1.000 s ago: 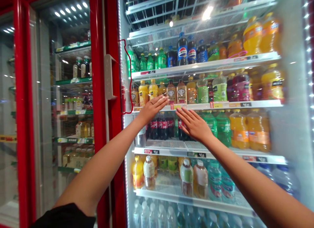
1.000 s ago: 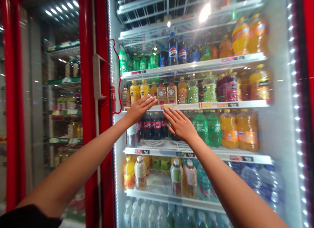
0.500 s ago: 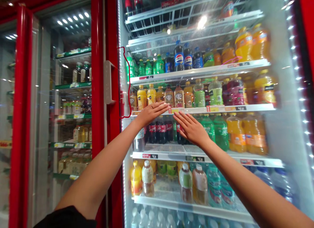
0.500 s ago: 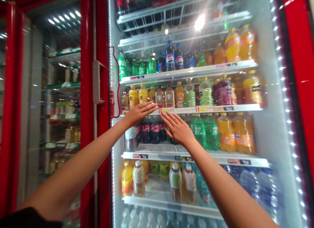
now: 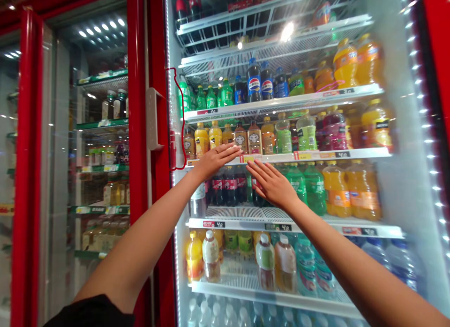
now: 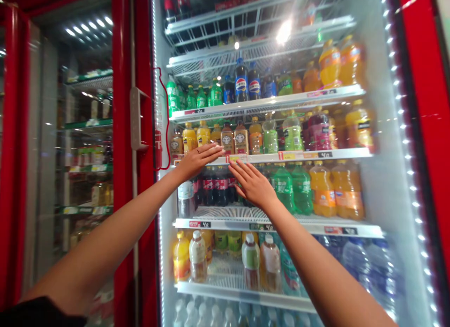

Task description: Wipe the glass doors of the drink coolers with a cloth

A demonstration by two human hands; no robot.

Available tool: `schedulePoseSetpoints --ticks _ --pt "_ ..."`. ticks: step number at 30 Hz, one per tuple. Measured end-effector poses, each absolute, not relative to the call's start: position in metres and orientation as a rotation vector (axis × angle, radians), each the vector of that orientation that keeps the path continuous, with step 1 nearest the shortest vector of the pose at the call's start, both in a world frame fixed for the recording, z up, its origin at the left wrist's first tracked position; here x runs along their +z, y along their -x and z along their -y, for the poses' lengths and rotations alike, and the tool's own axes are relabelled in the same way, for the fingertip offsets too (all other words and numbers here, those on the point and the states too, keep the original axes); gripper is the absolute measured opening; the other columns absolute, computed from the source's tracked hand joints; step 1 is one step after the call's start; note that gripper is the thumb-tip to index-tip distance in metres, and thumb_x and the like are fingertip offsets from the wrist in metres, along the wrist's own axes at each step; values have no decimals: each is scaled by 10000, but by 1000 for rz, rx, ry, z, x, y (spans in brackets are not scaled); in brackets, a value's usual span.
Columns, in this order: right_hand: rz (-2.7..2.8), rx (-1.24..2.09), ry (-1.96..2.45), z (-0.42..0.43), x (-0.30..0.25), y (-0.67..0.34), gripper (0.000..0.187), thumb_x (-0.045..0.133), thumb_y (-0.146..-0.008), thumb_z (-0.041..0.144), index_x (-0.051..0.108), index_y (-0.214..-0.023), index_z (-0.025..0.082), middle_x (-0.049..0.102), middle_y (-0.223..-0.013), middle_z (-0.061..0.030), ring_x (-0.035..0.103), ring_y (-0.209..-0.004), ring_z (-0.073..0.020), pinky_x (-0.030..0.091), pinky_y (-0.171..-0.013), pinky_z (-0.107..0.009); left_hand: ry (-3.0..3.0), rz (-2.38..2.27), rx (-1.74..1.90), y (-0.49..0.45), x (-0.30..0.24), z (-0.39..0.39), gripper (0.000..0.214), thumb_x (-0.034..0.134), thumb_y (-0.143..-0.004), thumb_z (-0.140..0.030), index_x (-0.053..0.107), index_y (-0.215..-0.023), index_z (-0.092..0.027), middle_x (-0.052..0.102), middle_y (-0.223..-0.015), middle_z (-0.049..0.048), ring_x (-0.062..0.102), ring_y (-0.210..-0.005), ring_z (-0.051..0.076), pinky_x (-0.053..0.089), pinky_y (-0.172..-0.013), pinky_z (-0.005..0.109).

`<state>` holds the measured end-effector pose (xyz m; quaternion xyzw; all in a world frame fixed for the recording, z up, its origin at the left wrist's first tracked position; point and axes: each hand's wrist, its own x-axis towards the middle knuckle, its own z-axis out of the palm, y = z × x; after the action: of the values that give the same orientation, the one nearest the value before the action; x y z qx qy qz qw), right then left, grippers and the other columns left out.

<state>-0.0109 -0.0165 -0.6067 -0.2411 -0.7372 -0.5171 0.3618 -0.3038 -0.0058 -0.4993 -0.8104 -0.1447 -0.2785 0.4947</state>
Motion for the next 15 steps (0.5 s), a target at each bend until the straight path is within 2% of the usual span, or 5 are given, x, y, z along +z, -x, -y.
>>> schedulePoseSetpoints --ticks 7,12,15 --pt "1904 -1319 624 15 -608 10 900 530 -1088 324 -80 -1747 257 324 -1785 -57 385 -1636 -264 376 -1313 -485 1870 616 -1050 276 -504 8 818 367 -978 55 313 -1721 -282 429 -1755 58 285 -1677 211 334 -1366 519" --pt "1910 -1326 636 14 -609 8 905 523 -1087 300 -96 -1744 241 331 -1779 -73 389 -1634 -267 379 -1315 -486 1959 427 -794 264 -521 7 747 389 -1005 31 372 -1698 -247 494 -1714 54 348 -1651 199 366 -1358 471" --pt "1916 -1326 644 14 -608 8 894 502 -1089 275 -108 -1742 237 336 -1776 -71 381 -1637 -258 378 -1320 -484 2014 325 -674 282 -507 9 751 384 -1004 43 406 -1680 -284 520 -1696 22 378 -1635 171 395 -1340 446"
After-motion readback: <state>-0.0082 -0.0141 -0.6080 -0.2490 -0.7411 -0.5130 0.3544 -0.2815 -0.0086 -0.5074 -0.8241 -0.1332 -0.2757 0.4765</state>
